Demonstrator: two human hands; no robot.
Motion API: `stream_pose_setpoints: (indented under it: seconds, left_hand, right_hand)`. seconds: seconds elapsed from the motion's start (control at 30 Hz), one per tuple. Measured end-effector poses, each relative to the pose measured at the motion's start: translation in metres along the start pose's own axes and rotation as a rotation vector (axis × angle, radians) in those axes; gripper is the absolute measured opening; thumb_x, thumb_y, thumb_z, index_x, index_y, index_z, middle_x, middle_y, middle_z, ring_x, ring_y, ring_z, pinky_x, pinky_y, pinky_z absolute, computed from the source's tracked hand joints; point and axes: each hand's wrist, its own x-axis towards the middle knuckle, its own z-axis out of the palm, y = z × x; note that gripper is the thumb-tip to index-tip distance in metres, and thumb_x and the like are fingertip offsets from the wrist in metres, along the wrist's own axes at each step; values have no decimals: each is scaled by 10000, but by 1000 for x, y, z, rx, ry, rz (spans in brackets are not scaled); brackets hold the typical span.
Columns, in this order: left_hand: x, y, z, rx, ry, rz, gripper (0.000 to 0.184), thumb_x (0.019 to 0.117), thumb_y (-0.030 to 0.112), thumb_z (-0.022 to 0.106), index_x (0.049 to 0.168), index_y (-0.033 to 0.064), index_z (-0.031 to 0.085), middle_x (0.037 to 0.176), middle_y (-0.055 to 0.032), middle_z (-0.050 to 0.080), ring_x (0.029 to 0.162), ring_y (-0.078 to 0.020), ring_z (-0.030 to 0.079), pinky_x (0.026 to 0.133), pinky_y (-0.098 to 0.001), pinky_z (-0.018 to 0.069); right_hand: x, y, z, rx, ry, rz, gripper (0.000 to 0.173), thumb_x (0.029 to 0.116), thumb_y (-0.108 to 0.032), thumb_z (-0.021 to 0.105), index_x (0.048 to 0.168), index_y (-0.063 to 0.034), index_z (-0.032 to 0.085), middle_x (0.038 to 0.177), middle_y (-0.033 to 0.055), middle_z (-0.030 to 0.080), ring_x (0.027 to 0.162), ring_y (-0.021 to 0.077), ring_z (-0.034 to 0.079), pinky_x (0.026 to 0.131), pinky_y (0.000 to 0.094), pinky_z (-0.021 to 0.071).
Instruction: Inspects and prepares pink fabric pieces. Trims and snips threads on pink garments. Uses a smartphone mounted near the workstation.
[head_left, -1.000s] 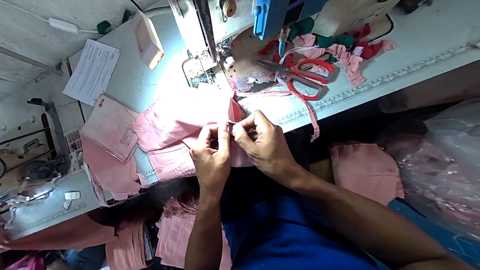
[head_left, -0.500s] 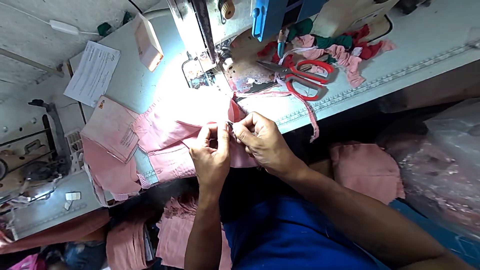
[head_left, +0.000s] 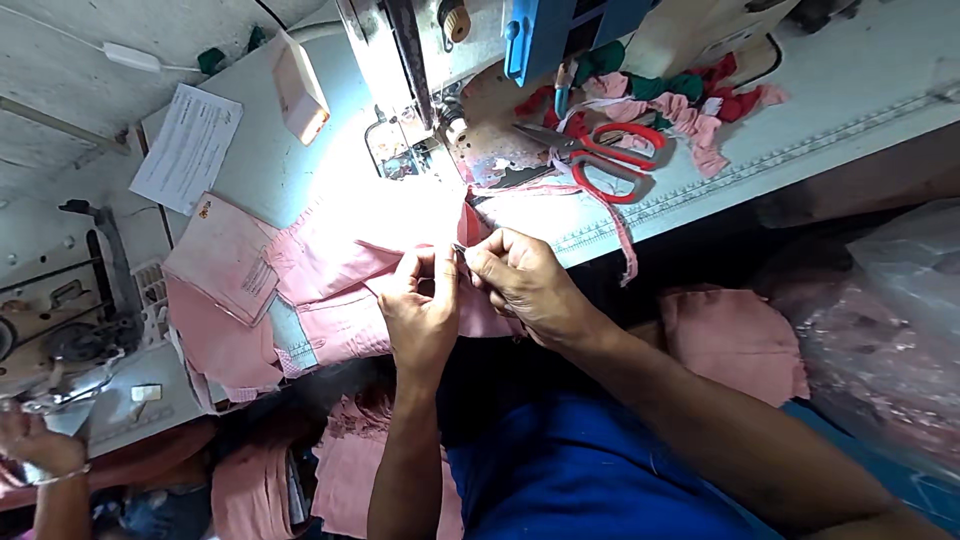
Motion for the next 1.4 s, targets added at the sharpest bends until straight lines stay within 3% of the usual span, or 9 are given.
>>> stream_pose_setpoints:
  seconds: [0.27,0.73,0.83,0.9,0.97,1.1,1.2,1.3,1.4]
  left_hand:
    - [1,0,-2,-18,-15,15,143,1028,146,629,932,68,701,742,13,671,598,-65,630,515,-226,544]
    - [1,0,0,-11,-10,7,147,1027,155,630,930,72,702,754,18,676,627,-58,642,545,-223,551]
    - [1,-1,-2,13,-10,-2,135,1023,167,631,950,90,715,770,30,688,642,-58,652,555,-233,559]
    - [0,-1,-3,23,-1,-9,123,1017,173,640,955,99,716,761,34,684,628,-58,644,547,-237,555]
    - [-1,-2,-3,8,11,-2,107,1003,158,643,955,99,718,767,31,692,644,-63,656,571,-237,569]
    - [2,-10,-4,-42,-23,78,129,988,100,621,950,21,716,791,-3,708,697,-67,686,637,-232,604]
    - [7,-14,-24,150,69,125,222,963,240,651,908,36,718,794,11,701,710,-42,685,641,-219,601]
    - [33,-14,-63,468,148,132,515,982,439,519,1149,-26,663,1081,-142,673,1035,-196,644,893,-376,538]
    - [60,-16,-93,552,-92,238,633,1017,431,367,1365,-54,579,1421,-251,555,1406,-359,449,1194,-519,302]
  right_hand:
    - [0,3,-2,385,-134,216,222,1090,-248,497,937,-108,576,686,-2,505,426,8,332,389,137,315]
    - [-1,9,0,298,-68,110,190,1086,-201,504,938,-92,552,668,13,515,433,23,341,402,151,309]
    - [-2,7,-6,1,-38,-45,108,1042,-191,573,1021,-86,589,697,6,571,468,39,429,432,168,366]
    - [-3,4,-11,-343,57,-230,246,920,-297,708,1069,-137,597,742,-42,622,556,38,570,479,202,489]
    - [2,3,-14,-536,112,-367,330,867,-353,762,1093,-148,638,718,-71,562,578,30,523,509,223,460]
    - [18,1,-13,-775,53,-480,236,968,-355,668,1052,-153,755,960,3,700,836,108,665,716,339,573]
    - [23,2,-5,-891,71,-563,273,985,-375,637,1046,-133,748,970,36,720,810,165,691,663,398,574]
    - [19,1,2,-931,32,-673,246,968,-306,638,1055,-92,723,949,66,725,769,200,702,626,418,571]
    - [14,-2,8,-958,-67,-952,212,978,-278,621,1044,-94,703,922,48,716,742,170,695,594,355,565]
